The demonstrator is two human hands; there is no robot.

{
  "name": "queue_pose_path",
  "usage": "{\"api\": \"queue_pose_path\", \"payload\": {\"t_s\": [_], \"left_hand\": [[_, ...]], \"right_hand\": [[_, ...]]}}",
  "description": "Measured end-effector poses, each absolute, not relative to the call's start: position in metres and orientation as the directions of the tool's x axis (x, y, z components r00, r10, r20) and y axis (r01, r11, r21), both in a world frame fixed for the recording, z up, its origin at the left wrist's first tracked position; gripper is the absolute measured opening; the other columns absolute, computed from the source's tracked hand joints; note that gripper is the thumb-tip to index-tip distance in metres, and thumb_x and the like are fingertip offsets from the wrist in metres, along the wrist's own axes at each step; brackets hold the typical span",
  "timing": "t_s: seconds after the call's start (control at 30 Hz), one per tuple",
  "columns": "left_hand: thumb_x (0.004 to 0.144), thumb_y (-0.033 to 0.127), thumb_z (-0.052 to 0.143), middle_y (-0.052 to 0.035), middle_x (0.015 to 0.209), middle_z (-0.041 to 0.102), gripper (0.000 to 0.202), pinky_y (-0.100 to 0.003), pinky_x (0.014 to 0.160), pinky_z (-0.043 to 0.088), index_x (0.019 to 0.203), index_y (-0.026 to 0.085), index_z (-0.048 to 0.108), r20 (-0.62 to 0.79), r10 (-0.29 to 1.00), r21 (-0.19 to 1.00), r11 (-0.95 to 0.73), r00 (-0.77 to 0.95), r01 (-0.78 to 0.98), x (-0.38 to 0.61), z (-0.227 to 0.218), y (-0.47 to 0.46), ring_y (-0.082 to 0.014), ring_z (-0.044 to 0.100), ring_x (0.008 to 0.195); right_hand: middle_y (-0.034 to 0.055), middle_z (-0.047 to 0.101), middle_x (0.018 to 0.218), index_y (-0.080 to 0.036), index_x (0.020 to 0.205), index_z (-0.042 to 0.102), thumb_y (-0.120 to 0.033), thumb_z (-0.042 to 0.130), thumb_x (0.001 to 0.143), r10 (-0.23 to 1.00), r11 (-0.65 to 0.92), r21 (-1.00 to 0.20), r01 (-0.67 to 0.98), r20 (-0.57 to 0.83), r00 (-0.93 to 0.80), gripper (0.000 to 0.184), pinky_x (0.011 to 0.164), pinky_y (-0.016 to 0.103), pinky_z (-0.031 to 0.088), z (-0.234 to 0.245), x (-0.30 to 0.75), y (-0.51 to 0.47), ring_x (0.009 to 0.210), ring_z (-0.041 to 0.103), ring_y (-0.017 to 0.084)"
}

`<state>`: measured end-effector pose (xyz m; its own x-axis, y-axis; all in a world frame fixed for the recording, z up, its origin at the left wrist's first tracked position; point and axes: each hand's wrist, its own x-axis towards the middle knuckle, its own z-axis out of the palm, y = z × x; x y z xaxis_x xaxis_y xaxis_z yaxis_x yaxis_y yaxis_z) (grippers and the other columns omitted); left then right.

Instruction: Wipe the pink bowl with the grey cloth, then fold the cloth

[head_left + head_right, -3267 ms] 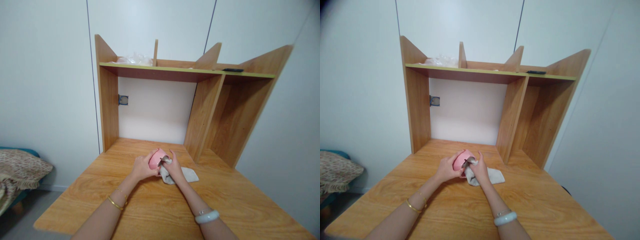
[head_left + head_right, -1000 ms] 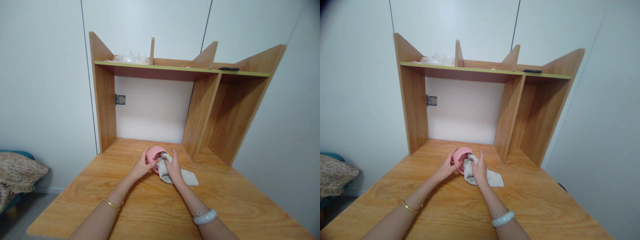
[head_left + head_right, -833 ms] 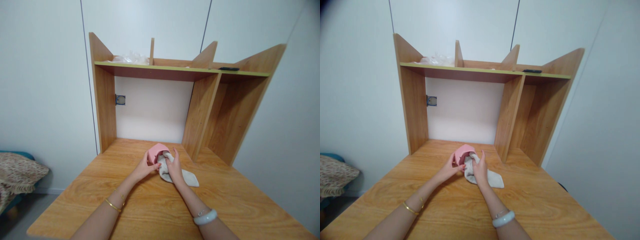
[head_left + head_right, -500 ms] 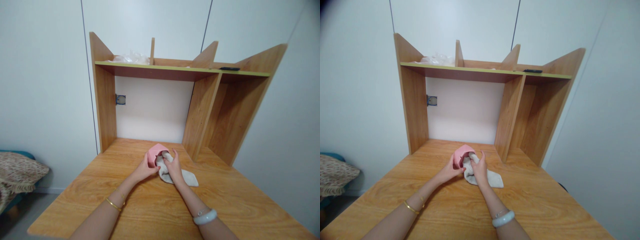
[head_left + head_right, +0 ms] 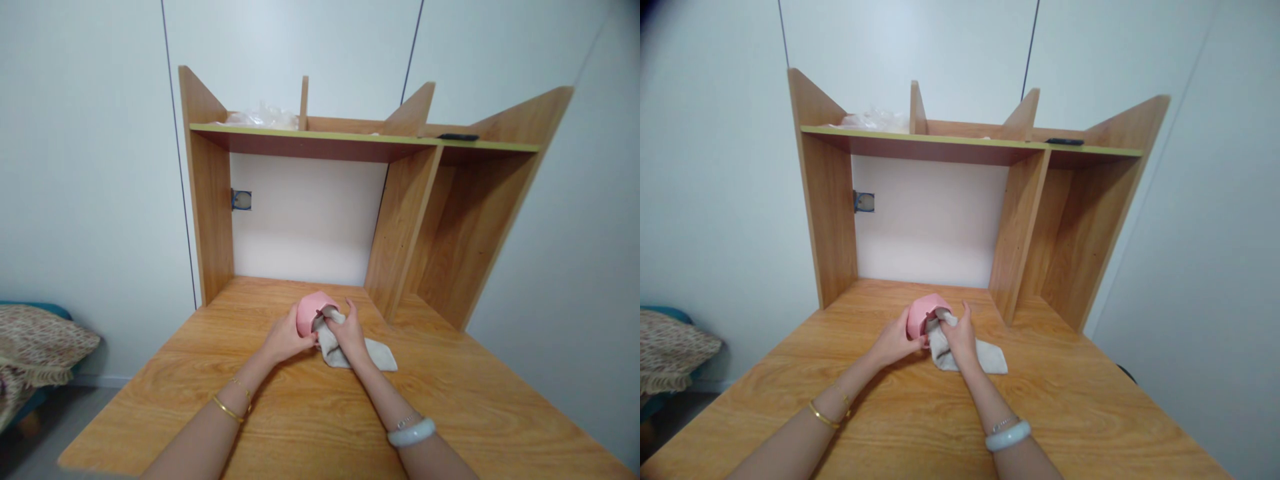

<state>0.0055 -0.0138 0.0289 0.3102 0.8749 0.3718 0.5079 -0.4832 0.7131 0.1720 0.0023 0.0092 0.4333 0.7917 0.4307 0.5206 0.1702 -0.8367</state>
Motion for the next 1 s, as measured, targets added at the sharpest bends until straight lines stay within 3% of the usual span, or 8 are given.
{"api": "queue_pose_path", "payload": {"t_s": [0.13,0.23,0.37,0.53,0.77,1.0], "left_hand": [[0.062,0.042,0.065,-0.0145,0.108,0.060,0.085,-0.039,0.081,0.043,0.134,0.016,0.027,0.376,0.881,0.624,-0.469,0.286,0.624,0.007,0.035,-0.019,-0.0322,0.057,0.096],[0.064,0.044,0.062,-0.0122,0.106,0.060,0.089,-0.038,0.081,0.043,0.137,0.017,0.020,0.375,0.872,0.603,-0.488,0.316,0.631,0.007,0.040,-0.023,-0.0305,0.058,0.095],[0.063,0.039,0.062,-0.0092,0.105,0.061,0.084,-0.036,0.082,0.043,0.136,0.021,0.026,0.381,0.854,0.573,-0.519,0.354,0.634,0.005,0.044,-0.025,-0.0287,0.058,0.094],[0.065,0.035,0.059,-0.0062,0.096,0.065,0.075,-0.034,0.080,0.044,0.134,0.024,0.033,0.368,0.845,0.477,-0.529,0.387,0.702,0.002,0.047,-0.025,-0.0276,0.061,0.088],[0.065,0.039,0.059,-0.0036,0.094,0.066,0.074,-0.032,0.080,0.043,0.134,0.025,0.034,0.377,0.844,0.480,-0.531,0.382,0.699,0.001,0.047,-0.025,-0.0256,0.061,0.088],[0.068,0.045,0.057,-0.0050,0.098,0.065,0.073,-0.032,0.080,0.042,0.134,0.025,0.034,0.396,0.822,0.458,-0.564,0.410,0.687,0.001,0.046,-0.026,-0.0262,0.061,0.089]], "right_hand": [[0.0129,0.064,0.096,-0.010,0.125,0.038,-0.032,0.061,0.058,0.797,0.189,-0.830,0.525,0.442,0.411,0.073,0.066,0.029,0.045,0.010,0.172,0.002,0.079,0.061,0.023],[0.0107,0.064,0.090,-0.011,0.126,0.037,-0.033,0.061,0.059,0.802,0.176,-0.824,0.539,0.438,0.407,0.074,0.061,0.028,0.044,0.011,0.172,0.001,0.071,0.061,0.021],[0.0041,0.063,0.072,-0.011,0.128,0.035,-0.032,0.060,0.061,0.781,0.219,-0.792,0.570,0.493,0.384,0.074,0.055,0.026,0.042,0.011,0.172,-0.003,0.059,0.057,0.018],[-0.0062,0.049,0.050,-0.011,0.128,0.035,-0.027,0.056,0.064,0.815,0.228,-0.766,0.601,0.488,0.312,0.070,0.049,0.024,0.039,0.010,0.173,-0.006,0.047,0.050,0.016],[0.0043,0.062,0.075,-0.013,0.128,0.035,-0.027,0.054,0.066,0.832,0.246,-0.758,0.605,0.485,0.268,0.067,0.063,0.028,0.044,0.006,0.176,-0.002,0.065,0.059,0.019],[0.0087,0.063,0.093,-0.015,0.125,0.039,-0.028,0.053,0.068,0.863,0.237,-0.781,0.577,0.442,0.244,0.060,0.074,0.031,0.045,0.001,0.177,0.001,0.082,0.060,0.021]]}}
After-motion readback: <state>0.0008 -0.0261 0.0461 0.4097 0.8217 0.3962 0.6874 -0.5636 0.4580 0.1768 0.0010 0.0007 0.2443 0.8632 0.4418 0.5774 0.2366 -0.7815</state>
